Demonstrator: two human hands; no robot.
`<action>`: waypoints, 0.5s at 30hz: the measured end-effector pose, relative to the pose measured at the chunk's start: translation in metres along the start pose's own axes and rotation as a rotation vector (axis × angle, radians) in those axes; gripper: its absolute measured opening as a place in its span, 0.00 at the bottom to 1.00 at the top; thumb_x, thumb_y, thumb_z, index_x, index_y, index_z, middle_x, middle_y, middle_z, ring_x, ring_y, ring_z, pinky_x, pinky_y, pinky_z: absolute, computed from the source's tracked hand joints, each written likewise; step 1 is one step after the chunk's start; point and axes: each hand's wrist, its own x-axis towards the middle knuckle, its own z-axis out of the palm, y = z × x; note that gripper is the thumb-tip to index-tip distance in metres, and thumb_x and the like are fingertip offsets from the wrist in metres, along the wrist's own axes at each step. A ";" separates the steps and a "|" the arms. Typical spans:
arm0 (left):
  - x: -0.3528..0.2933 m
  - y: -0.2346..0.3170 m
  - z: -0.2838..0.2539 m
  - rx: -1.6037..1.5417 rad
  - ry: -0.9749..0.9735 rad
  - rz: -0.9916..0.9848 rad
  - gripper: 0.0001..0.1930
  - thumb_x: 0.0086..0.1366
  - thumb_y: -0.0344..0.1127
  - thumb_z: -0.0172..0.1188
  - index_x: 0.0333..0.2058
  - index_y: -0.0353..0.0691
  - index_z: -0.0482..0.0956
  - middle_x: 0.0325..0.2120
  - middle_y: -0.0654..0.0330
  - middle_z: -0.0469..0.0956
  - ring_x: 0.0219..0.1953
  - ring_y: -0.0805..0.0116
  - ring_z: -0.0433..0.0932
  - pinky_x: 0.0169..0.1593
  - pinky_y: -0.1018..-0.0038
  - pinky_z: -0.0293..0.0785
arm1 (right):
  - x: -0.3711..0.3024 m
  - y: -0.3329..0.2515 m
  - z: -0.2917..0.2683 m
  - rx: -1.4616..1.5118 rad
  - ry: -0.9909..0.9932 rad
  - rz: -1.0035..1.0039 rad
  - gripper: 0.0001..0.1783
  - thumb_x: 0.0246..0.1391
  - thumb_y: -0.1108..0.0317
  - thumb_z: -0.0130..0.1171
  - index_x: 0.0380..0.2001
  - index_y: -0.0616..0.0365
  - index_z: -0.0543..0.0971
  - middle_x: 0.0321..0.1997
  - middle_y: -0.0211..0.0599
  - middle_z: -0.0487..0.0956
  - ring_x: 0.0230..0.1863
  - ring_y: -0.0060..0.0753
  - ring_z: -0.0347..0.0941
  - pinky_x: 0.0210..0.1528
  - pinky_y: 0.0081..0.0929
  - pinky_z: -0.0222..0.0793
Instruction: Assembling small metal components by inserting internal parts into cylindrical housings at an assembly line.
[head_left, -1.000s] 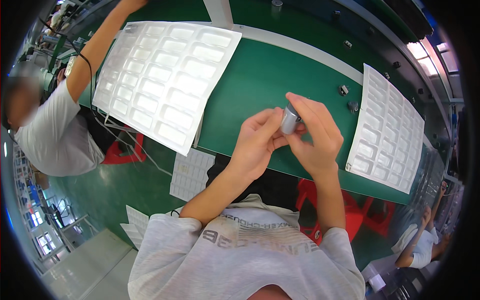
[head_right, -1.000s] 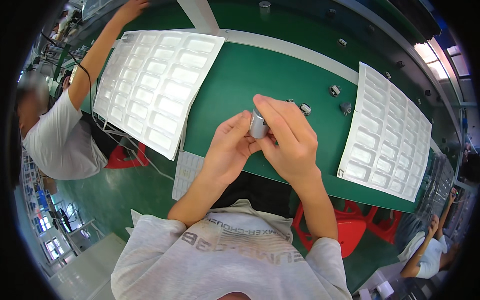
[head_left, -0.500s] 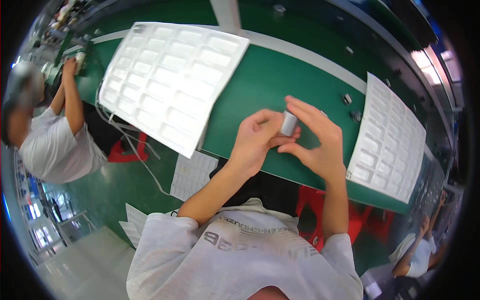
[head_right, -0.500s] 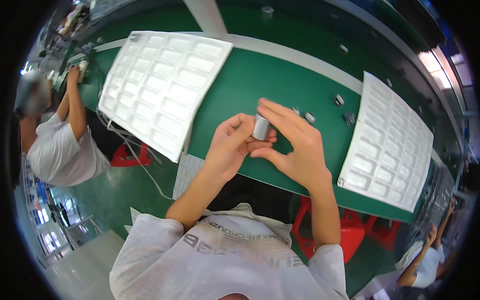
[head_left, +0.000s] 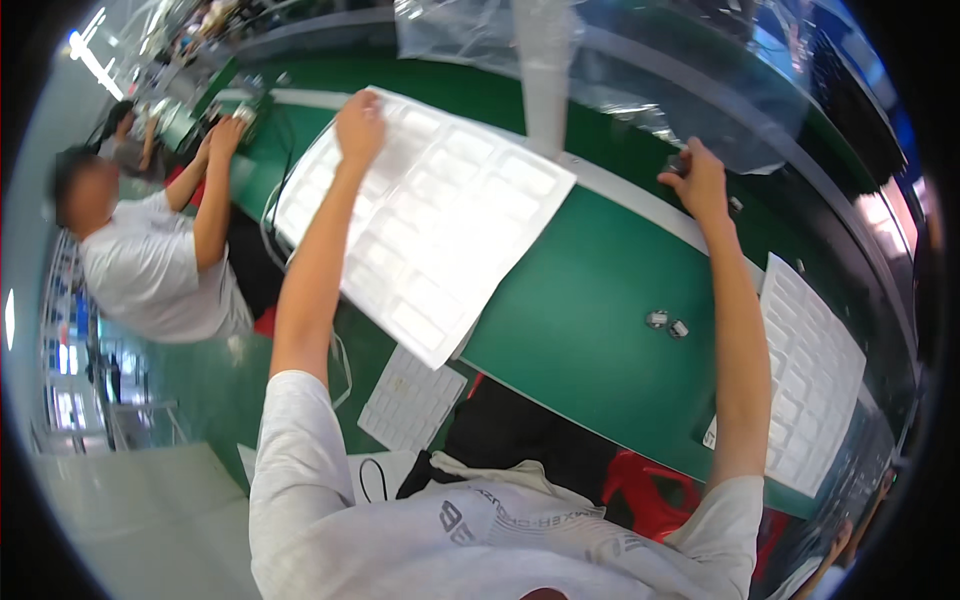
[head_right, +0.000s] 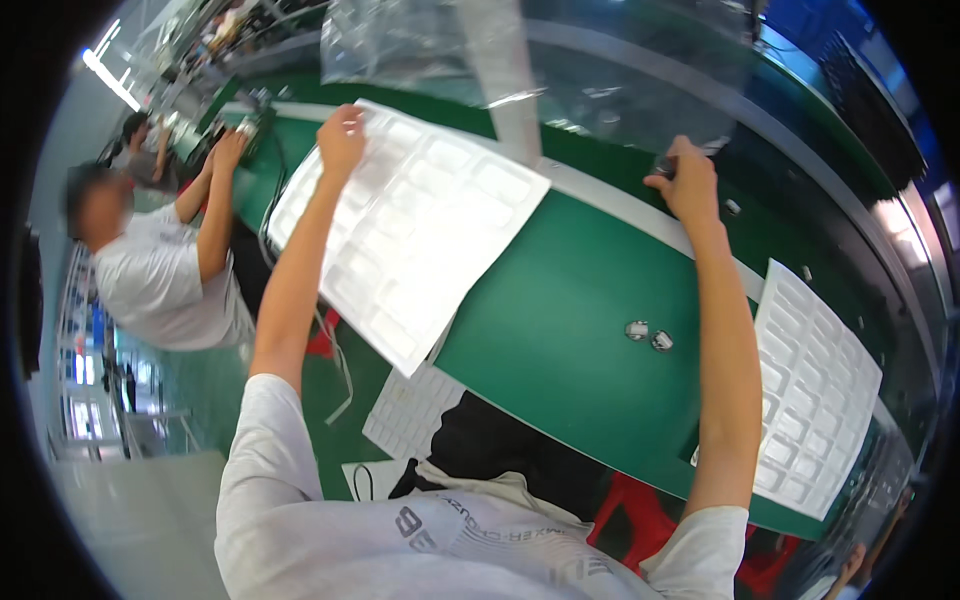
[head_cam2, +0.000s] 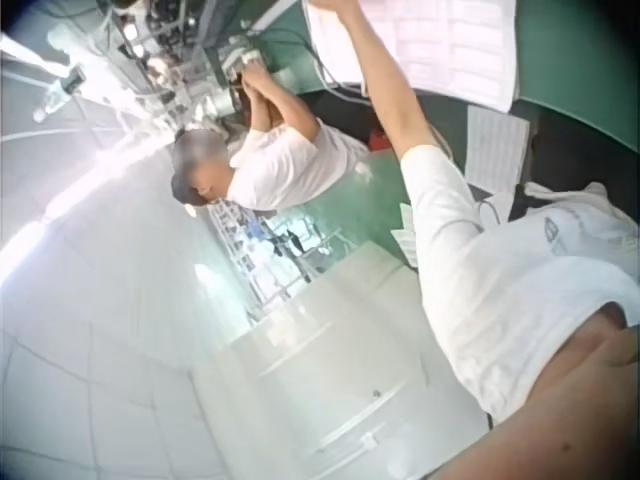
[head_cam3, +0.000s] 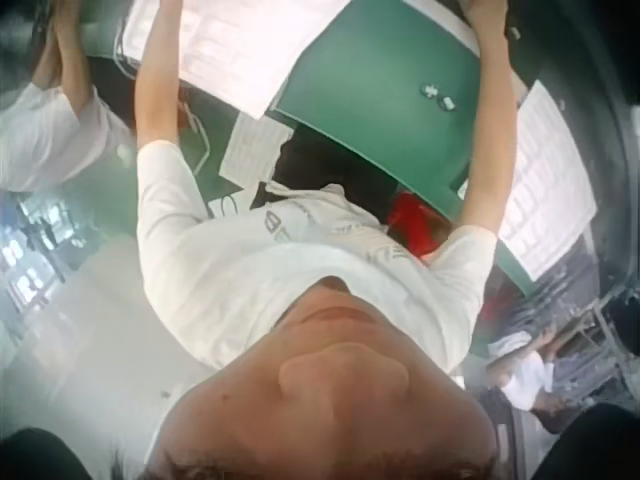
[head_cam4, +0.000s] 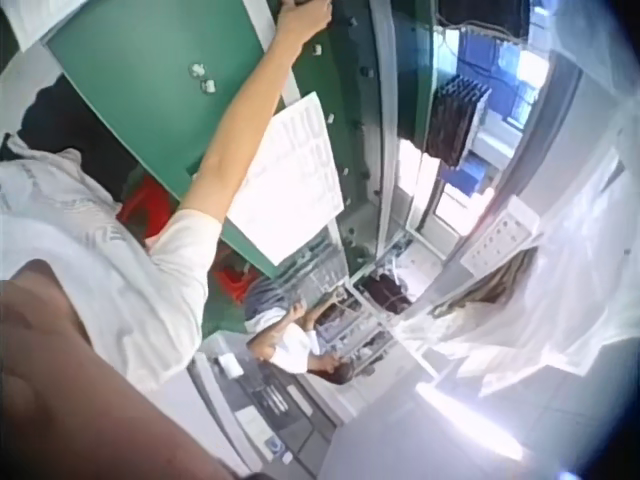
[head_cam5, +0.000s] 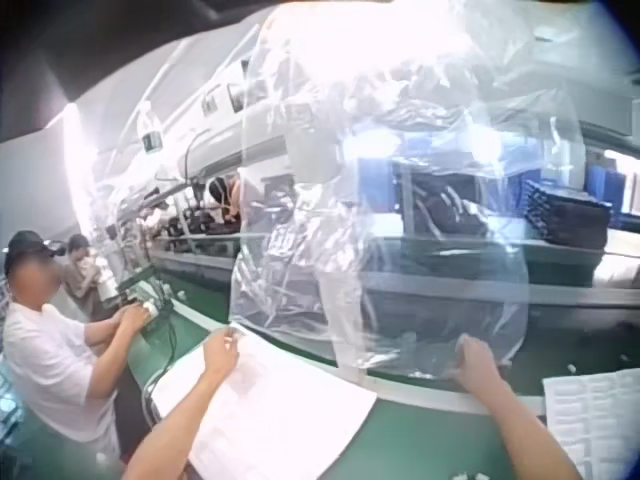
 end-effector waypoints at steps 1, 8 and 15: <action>0.011 -0.034 0.011 0.090 0.004 0.076 0.13 0.55 0.27 0.57 0.41 0.41 0.80 0.41 0.52 0.81 0.46 0.49 0.77 0.51 0.59 0.72 | 0.000 0.000 0.002 0.025 -0.071 0.041 0.29 0.27 0.68 0.79 0.32 0.59 0.71 0.28 0.44 0.76 0.32 0.51 0.75 0.35 0.39 0.69; 0.034 -0.107 0.028 0.238 -0.213 0.268 0.16 0.54 0.27 0.58 0.44 0.38 0.78 0.39 0.43 0.79 0.44 0.41 0.76 0.47 0.55 0.72 | -0.011 -0.016 -0.051 0.011 -0.047 0.075 0.25 0.41 0.64 0.71 0.45 0.55 0.76 0.38 0.44 0.77 0.45 0.50 0.74 0.47 0.40 0.71; 0.037 -0.062 0.029 0.031 0.003 0.033 0.10 0.59 0.32 0.62 0.39 0.35 0.79 0.33 0.45 0.80 0.36 0.51 0.79 0.40 0.64 0.74 | 0.021 0.106 -0.058 -0.282 0.010 0.229 0.18 0.48 0.68 0.61 0.46 0.53 0.77 0.42 0.44 0.80 0.48 0.51 0.75 0.51 0.42 0.70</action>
